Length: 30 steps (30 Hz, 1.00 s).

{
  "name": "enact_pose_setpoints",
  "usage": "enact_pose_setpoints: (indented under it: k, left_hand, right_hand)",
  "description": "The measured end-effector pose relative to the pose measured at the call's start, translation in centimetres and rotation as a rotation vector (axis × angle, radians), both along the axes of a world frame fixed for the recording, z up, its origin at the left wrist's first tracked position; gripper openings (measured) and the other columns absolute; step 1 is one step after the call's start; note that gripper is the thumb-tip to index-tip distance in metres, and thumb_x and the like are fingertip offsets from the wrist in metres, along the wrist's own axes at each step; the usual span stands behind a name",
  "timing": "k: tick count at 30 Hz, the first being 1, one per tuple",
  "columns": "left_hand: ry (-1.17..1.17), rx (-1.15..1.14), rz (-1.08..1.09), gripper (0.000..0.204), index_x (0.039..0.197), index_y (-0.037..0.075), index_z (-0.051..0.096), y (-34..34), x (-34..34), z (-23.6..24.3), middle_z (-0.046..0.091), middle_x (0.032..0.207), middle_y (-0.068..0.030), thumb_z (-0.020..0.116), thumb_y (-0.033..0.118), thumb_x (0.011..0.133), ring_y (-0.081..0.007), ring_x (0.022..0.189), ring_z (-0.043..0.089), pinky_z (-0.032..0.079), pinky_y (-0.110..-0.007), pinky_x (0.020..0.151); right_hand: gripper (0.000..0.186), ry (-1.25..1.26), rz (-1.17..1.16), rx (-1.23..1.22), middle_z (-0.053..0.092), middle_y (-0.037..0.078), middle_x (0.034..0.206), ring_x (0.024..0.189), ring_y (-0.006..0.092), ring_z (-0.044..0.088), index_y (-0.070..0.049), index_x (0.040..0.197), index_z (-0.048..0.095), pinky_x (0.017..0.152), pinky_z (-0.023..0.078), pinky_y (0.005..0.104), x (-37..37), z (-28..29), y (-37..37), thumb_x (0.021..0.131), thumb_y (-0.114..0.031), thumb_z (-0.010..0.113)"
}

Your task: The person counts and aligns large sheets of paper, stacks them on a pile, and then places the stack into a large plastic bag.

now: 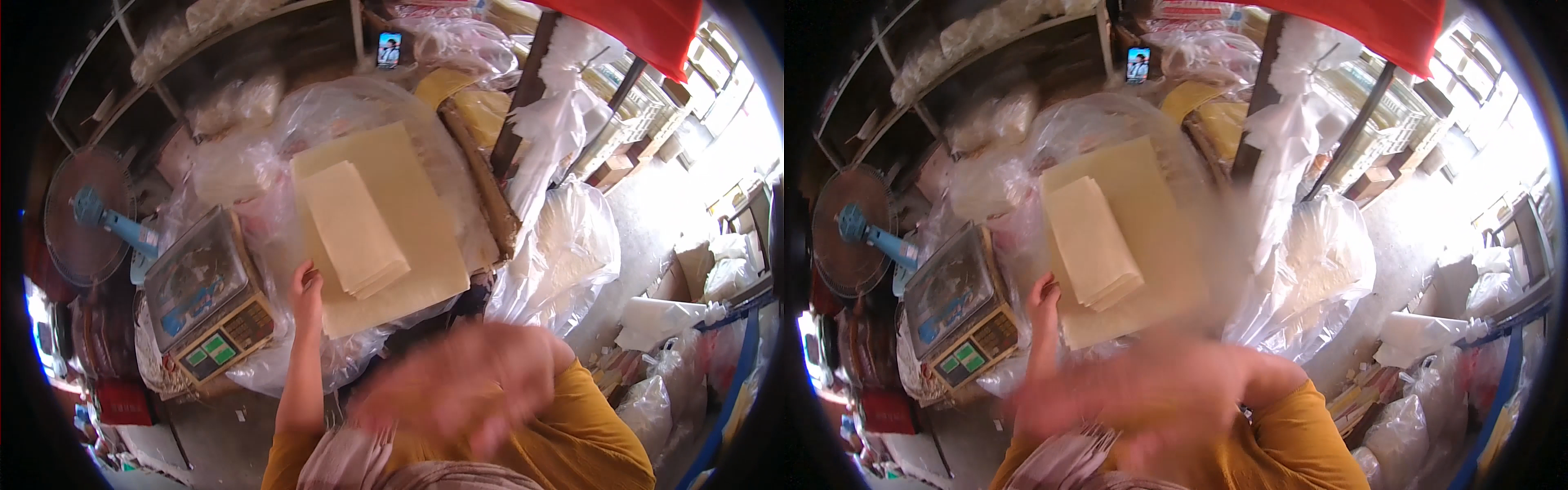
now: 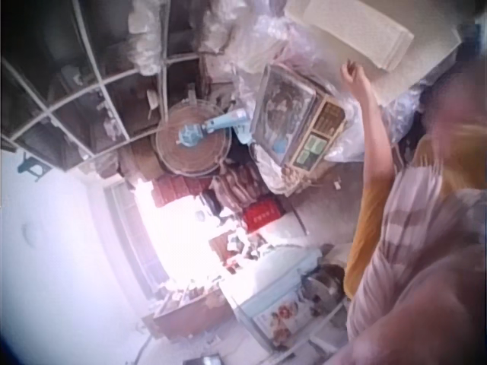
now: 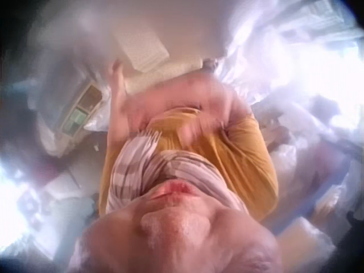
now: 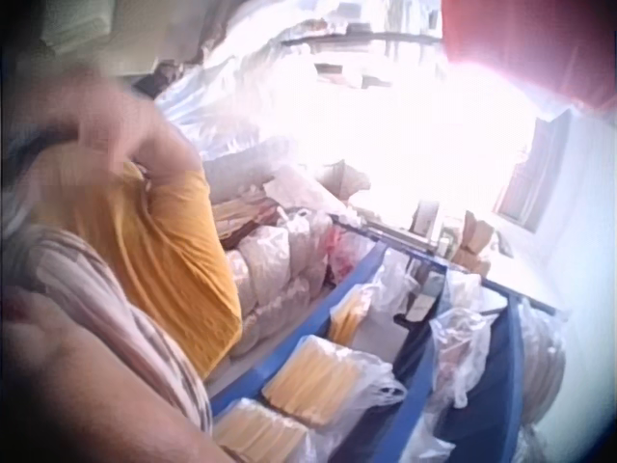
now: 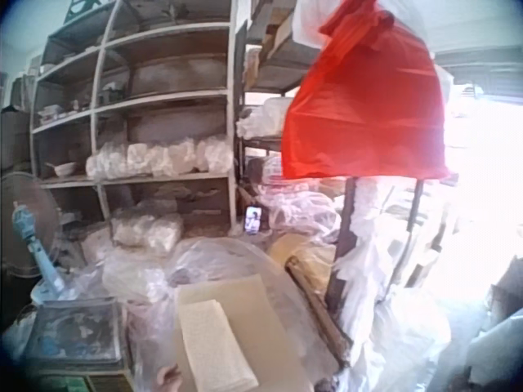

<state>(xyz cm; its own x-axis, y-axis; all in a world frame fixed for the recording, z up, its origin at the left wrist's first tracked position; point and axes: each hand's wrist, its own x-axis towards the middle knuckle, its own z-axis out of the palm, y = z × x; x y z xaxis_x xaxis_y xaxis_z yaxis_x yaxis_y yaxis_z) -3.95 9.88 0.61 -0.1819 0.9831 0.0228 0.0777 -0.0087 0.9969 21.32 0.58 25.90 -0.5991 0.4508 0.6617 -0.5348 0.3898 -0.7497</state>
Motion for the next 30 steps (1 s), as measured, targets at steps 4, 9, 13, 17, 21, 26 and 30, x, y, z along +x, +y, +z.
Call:
enact_pose_setpoints:
  k: [4,9,13,17,21,26,30]
  left_hand:
    - [0.002,0.051,0.051,0.035,0.118,0.001,0.054,-1.7,1.1,2.4,0.056,0.109,-0.0070,0.055,0.001,0.083,-0.0148,0.095,0.054,0.043,-0.025,0.084]
    - [0.065,0.253,0.022,0.028,0.112,0.001,0.056,-4.2,3.3,4.6,0.055,0.114,-0.0065,0.053,-0.002,0.084,-0.0148,0.098,0.054,0.044,-0.025,0.082]
    - [0.092,0.355,-0.065,0.025,0.106,0.002,0.058,-5.4,4.6,6.4,0.055,0.117,-0.0075,0.050,-0.006,0.083,-0.0149,0.099,0.055,0.045,-0.025,0.079]
    - [0.259,0.467,-0.057,0.026,0.103,0.001,0.059,-6.4,4.1,7.2,0.059,0.111,-0.0095,0.050,-0.009,0.080,-0.0165,0.096,0.056,0.045,-0.026,0.079]
    - [0.119,0.315,-0.236,0.022,0.104,0.002,0.059,-7.8,5.3,7.8,0.061,0.106,-0.0067,0.053,-0.004,0.083,-0.0158,0.094,0.057,0.045,-0.027,0.078]
    - [-0.473,-0.246,-0.478,0.015,0.101,0.002,0.060,-7.4,9.2,9.3,0.061,0.101,-0.0012,0.060,0.005,0.087,-0.0117,0.087,0.057,0.046,-0.025,0.076]
    - [-0.318,-0.211,-0.534,0.012,0.096,0.001,0.062,-6.8,8.2,6.9,0.063,0.089,-0.0007,0.063,0.007,0.085,-0.0105,0.081,0.058,0.047,-0.024,0.074]
  right_hand:
    - [0.024,0.251,-0.058,0.118,0.062,0.020,0.100,0.099,0.0371,0.061,0.005,0.110,0.053,0.087,0.046,0.0547,1.7,-0.5,-2.3,0.093,-0.013,0.051]
    - [0.045,-0.279,-1.851,-0.112,0.056,0.011,0.125,0.117,0.0205,0.053,-0.002,0.128,0.049,0.095,0.042,0.0337,11.8,-10.6,3.7,0.090,-0.024,0.060]
    - [0.029,-0.642,-2.000,-0.202,0.065,0.015,0.108,0.100,0.0306,0.062,-0.006,0.111,0.063,0.086,0.046,0.0345,16.2,-13.6,7.7,0.089,-0.023,0.057]
    - [0.025,-0.488,-2.078,-0.013,0.066,0.006,0.076,0.076,0.0186,0.063,-0.006,0.083,0.065,0.072,0.047,0.0307,15.7,-12.7,7.0,0.083,-0.032,0.067]
    - [0.008,-0.642,-1.788,-0.048,0.067,0.004,0.076,0.072,0.0144,0.062,-0.006,0.078,0.066,0.070,0.048,0.0279,12.7,-12.3,4.7,0.075,-0.011,0.073]
    - [0.011,-0.644,-1.088,-0.188,0.068,0.007,0.085,0.079,0.0157,0.063,-0.004,0.090,0.067,0.071,0.049,0.0279,2.4,-16.3,-0.3,0.079,-0.004,0.068]
    - [0.016,-0.705,-0.784,-0.364,0.068,0.009,0.087,0.078,0.0145,0.064,-0.003,0.099,0.065,0.072,0.050,0.0278,0.2,-14.6,-2.8,0.083,-0.004,0.064]
